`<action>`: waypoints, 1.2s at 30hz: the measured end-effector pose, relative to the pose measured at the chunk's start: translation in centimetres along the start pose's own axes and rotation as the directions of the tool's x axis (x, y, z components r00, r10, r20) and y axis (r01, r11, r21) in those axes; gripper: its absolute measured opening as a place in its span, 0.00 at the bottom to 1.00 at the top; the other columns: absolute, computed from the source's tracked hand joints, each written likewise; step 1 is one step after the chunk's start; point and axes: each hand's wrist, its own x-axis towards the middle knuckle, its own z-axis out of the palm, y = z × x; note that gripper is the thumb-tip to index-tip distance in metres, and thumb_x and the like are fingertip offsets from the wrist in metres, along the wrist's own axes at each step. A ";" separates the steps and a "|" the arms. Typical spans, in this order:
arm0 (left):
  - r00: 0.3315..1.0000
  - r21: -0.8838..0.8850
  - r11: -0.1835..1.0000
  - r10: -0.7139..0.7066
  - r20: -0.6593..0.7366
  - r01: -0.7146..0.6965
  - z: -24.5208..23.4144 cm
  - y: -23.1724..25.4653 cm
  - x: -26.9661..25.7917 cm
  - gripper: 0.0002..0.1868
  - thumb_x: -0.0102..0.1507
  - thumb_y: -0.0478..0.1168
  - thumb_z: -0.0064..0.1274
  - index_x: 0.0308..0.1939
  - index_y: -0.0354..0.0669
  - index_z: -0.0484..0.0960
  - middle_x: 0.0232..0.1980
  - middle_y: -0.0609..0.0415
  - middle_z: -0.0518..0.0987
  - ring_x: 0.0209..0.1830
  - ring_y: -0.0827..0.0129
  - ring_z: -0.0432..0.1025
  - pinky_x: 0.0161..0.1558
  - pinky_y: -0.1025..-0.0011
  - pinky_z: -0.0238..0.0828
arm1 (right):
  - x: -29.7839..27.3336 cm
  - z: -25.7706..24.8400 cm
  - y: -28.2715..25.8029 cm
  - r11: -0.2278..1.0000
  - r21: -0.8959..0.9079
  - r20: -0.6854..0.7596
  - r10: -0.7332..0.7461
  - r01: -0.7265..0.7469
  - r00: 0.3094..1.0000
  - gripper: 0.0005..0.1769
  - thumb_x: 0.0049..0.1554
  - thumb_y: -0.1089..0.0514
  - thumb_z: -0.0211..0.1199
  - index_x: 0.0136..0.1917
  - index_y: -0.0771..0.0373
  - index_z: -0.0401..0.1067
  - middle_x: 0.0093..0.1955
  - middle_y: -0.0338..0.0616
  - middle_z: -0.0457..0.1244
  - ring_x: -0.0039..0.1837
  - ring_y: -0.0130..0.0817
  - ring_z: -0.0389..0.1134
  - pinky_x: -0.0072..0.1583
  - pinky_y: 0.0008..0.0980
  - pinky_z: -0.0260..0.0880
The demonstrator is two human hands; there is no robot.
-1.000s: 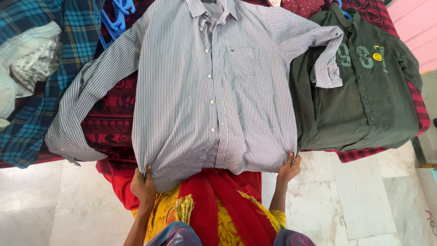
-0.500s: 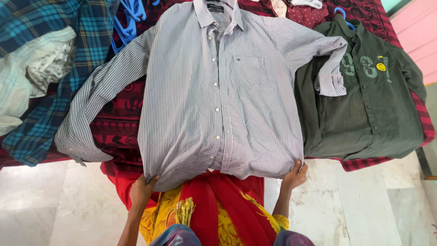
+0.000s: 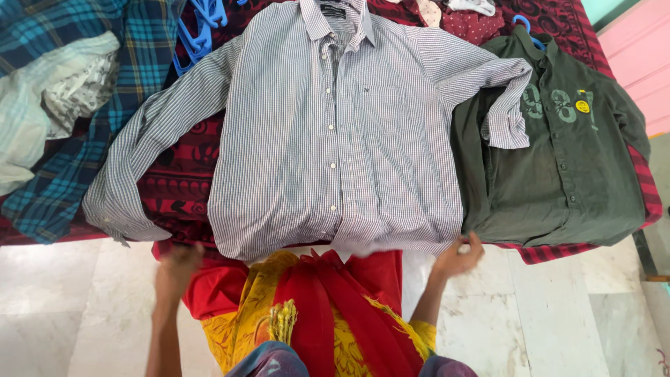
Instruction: The person smooths a dark green shirt on a hanger, places it on a bed, then unfolds and smooths a striped shirt before placing it on a hanger. The person handles multiple shirts and blue hangers on a patterned bedspread.
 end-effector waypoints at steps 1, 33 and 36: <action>0.992 0.024 0.998 0.061 -0.109 -0.059 -1.7 2.5 0.9 0.26 0.69 0.58 0.53 0.33 0.38 0.86 0.26 0.51 0.81 0.27 0.67 0.74 0.35 0.65 0.68 | 0.6 1.3 -1.2 0.997 0.075 0.023 -0.024 0.022 0.999 0.15 0.59 0.72 0.65 0.60 0.66 0.75 0.57 0.49 0.67 0.58 0.43 0.68 0.57 0.40 0.70; 0.260 0.728 0.497 0.868 -0.424 -0.473 -3.8 25.0 23.2 0.09 0.66 0.29 0.48 0.50 0.36 0.78 0.46 0.45 0.75 0.48 0.51 0.70 0.56 0.54 0.65 | -5.5 18.7 -25.3 0.847 0.374 0.787 -0.506 0.379 0.354 0.37 0.66 0.32 0.43 0.76 0.58 0.62 0.82 0.46 0.52 0.85 0.42 0.47 0.82 0.55 0.39; 0.406 0.348 0.454 0.891 -0.204 -0.820 5.7 28.4 22.6 0.21 0.65 0.37 0.61 0.62 0.40 0.78 0.58 0.44 0.78 0.60 0.48 0.69 0.62 0.50 0.61 | -5.7 18.4 -25.3 0.826 0.385 0.783 -0.529 0.412 0.329 0.34 0.68 0.35 0.42 0.77 0.57 0.60 0.83 0.46 0.51 0.85 0.43 0.47 0.82 0.54 0.39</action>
